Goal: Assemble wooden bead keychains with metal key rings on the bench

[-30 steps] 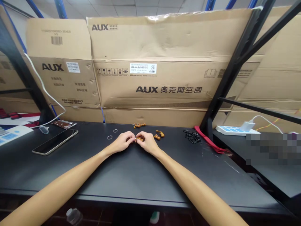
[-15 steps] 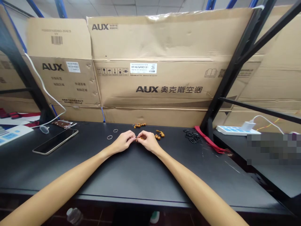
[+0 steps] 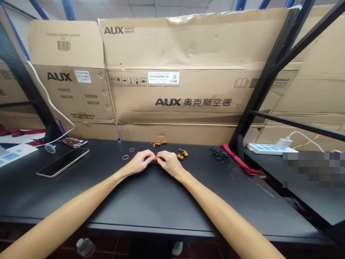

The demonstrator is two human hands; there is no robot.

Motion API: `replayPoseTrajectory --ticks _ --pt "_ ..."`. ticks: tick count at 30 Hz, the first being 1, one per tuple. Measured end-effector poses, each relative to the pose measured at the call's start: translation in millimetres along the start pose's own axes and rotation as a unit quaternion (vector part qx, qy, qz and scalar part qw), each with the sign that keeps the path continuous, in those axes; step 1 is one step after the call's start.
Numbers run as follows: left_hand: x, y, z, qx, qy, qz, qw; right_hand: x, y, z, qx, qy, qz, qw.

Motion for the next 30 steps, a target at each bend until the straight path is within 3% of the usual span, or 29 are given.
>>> replayPoseTrajectory --ticks 7,16,25,30 --pt "0.0 0.3 -0.1 -0.008 0.004 0.003 1.000 -0.4 -2.0 -2.6 -0.020 0.017 0.006 1.000" --pt "1.7 13.5 -4.4 -0.114 0.038 0.057 0.991 0.6 -2.9 -0.3 0.012 0.015 -0.018 1.000" --pt "1.5 19.8 -5.0 -0.090 0.060 0.073 0.992 1.7 5.1 1.1 0.033 0.022 -0.003 0.999" --pt "3.2 27.7 -1.6 -0.083 0.047 0.072 0.993 1.9 -3.1 1.4 0.031 0.009 -0.049 0.998"
Point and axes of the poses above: each hand's wrist, its own x-axis towards the middle knuckle, its own z-axis out of the back of the hand, y = z × x, the point moved 5 cm from there along x, towards the middle knuckle, and after that the axes turned 6 degrees about -x, right-handed, at the moved point
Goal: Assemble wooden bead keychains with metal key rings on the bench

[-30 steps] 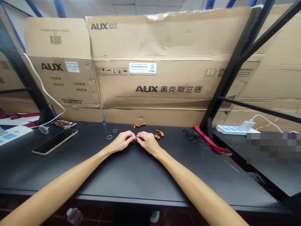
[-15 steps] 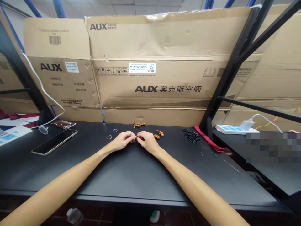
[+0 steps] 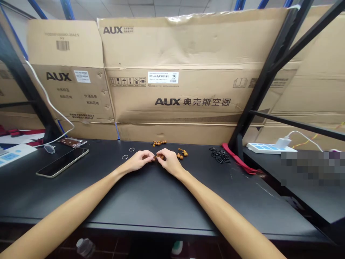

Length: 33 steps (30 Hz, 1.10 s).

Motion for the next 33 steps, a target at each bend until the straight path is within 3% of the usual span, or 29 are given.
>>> replayPoseTrajectory --ticks 14,22,33 --pt "-2.1 -13.0 3.8 0.042 0.009 -0.015 0.999 -0.2 -12.5 -3.5 0.081 0.000 -0.093 0.992" --pt "-0.3 -2.7 5.4 -0.005 0.016 0.007 1.000 -1.3 -15.5 -9.1 0.139 0.030 -0.117 0.983" --pt "-4.9 -15.4 1.3 0.108 0.003 -0.091 0.990 -1.1 -14.6 -10.4 0.002 0.075 -0.085 0.993"
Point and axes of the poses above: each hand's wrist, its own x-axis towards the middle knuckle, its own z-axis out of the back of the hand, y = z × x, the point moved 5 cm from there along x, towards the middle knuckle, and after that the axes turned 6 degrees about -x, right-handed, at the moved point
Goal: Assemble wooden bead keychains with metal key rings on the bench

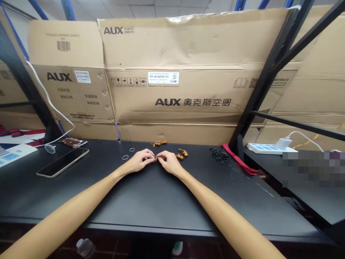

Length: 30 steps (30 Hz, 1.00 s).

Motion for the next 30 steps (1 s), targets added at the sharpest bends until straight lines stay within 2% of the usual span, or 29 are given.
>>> replayPoseTrajectory --ticks 4,8,11,15,25,30 --pt "-2.4 -5.7 -2.8 0.060 0.018 -0.059 0.996 -0.7 0.0 -2.2 -0.033 0.013 0.030 0.999" --pt "-3.4 -8.9 -4.1 0.100 0.026 -0.078 0.992 -2.2 4.2 -3.2 -0.082 0.023 0.072 0.994" --pt "-3.6 -10.0 -4.6 0.101 0.033 -0.072 0.992 -3.0 7.4 -3.4 -0.108 0.024 0.089 0.990" --pt "-4.0 -8.6 -4.4 0.089 0.022 -0.045 0.995 -3.9 11.2 -3.5 -0.089 0.017 0.091 0.992" --pt "0.1 -7.9 -2.5 0.068 -0.009 -0.053 0.996 -2.6 13.8 2.9 -0.035 -0.014 0.056 0.998" --pt "-0.7 -5.4 -1.3 0.070 -0.009 -0.029 0.997 -2.8 11.6 2.9 -0.048 -0.010 0.048 0.998"
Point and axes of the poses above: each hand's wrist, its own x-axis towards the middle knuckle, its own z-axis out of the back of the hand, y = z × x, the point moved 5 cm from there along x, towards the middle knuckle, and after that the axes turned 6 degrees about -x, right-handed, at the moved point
